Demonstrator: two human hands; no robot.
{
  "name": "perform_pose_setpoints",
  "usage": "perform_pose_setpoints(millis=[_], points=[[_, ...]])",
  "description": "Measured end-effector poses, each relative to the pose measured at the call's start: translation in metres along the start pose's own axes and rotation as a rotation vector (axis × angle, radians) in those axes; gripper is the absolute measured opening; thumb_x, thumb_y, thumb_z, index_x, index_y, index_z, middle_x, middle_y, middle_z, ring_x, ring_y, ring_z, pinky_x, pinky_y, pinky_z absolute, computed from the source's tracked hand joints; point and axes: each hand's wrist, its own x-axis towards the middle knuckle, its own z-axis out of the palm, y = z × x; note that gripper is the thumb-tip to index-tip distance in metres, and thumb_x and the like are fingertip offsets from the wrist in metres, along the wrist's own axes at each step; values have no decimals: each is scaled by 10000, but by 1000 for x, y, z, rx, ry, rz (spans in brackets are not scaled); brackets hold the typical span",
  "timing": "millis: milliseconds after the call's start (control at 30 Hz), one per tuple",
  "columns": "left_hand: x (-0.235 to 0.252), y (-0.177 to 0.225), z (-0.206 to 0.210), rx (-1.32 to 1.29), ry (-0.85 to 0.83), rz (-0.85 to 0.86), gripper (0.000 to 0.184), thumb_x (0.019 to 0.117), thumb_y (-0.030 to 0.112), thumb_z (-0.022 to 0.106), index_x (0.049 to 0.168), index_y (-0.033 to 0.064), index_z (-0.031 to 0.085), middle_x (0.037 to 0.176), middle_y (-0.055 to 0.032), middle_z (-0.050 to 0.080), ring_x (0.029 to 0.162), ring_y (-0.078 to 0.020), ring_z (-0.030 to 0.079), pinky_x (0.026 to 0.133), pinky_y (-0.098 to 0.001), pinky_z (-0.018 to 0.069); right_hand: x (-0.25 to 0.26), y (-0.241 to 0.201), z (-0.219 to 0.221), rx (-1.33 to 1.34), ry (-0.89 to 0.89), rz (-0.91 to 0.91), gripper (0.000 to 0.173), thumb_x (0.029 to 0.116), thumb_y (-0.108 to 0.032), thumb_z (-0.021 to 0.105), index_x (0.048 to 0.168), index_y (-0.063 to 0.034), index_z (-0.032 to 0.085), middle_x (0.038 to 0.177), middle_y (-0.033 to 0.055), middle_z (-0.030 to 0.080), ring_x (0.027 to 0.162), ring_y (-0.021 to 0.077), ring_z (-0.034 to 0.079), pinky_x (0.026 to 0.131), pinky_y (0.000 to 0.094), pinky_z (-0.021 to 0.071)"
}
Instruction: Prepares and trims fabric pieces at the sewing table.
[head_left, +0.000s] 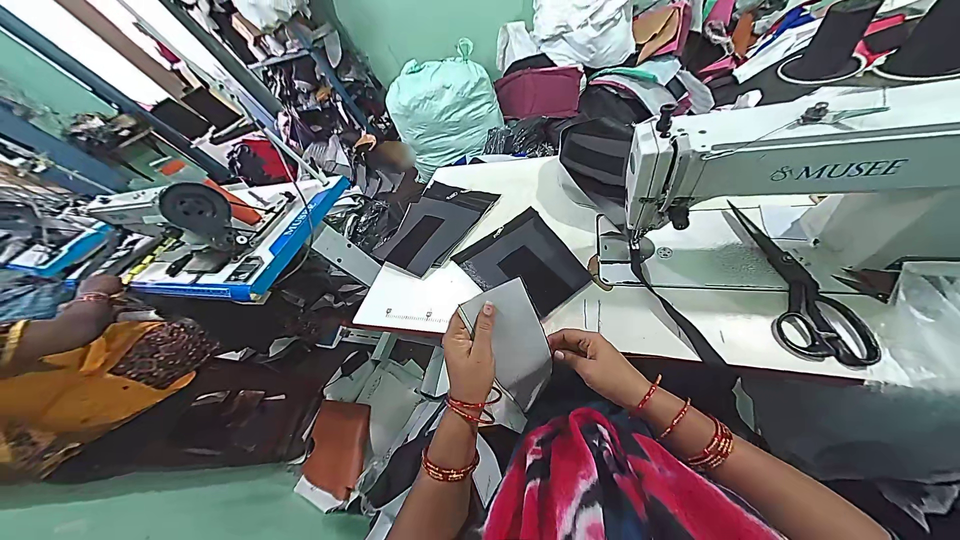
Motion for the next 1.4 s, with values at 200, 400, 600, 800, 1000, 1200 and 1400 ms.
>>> perform_pose_setpoints(millis=[200,400,600,800,1000,1200,1400], points=[[33,28,-11,-7,124,110,114,1041,81,526,1107,99,617,903,112,721,847,4,709,812,-225,611,1,18,7,-21,-73,82,229,946,48,602,1170,51,653,1055,73,707,928,26,662,866,208,543],[48,18,-17,29,182,149,99,1050,111,537,1105,89,617,899,94,715,839,-3,708,804,-228,609,-2,15,6,-44,-38,74,189,949,11,623,1132,30,666,991,44,705,860,7,652,816,191,540],[46,10,-16,47,211,100,114,1054,129,541,1122,69,610,904,84,705,840,1,701,808,-221,603,-5,19,4,-56,-20,84,170,943,-3,638,1108,23,674,952,29,696,835,3,641,798,186,533],[31,6,-5,7,149,10,197,1045,71,525,1191,-57,557,968,-4,701,887,-21,701,850,-237,601,-4,23,3,-123,36,71,144,979,-71,629,1087,-4,697,967,25,702,855,-1,642,815,184,529],[-6,-14,11,0,-31,32,189,1027,58,528,1145,-82,576,947,14,732,878,-7,716,850,-228,608,-1,7,2,-108,300,-224,138,952,-55,624,1044,6,706,957,16,723,860,-8,672,823,168,561],[-33,-22,27,-33,-78,74,191,1007,43,551,1119,-103,605,978,5,740,922,13,707,889,-199,587,4,-8,2,-196,462,-425,182,912,-64,668,1068,27,694,1002,67,698,879,17,659,816,155,547],[-43,-25,34,-45,-86,125,217,1004,49,559,1123,-127,601,1008,-10,738,955,25,695,904,-192,575,2,-9,3,-168,456,-351,213,903,-84,686,1081,32,693,1011,68,682,890,18,656,801,148,545]])
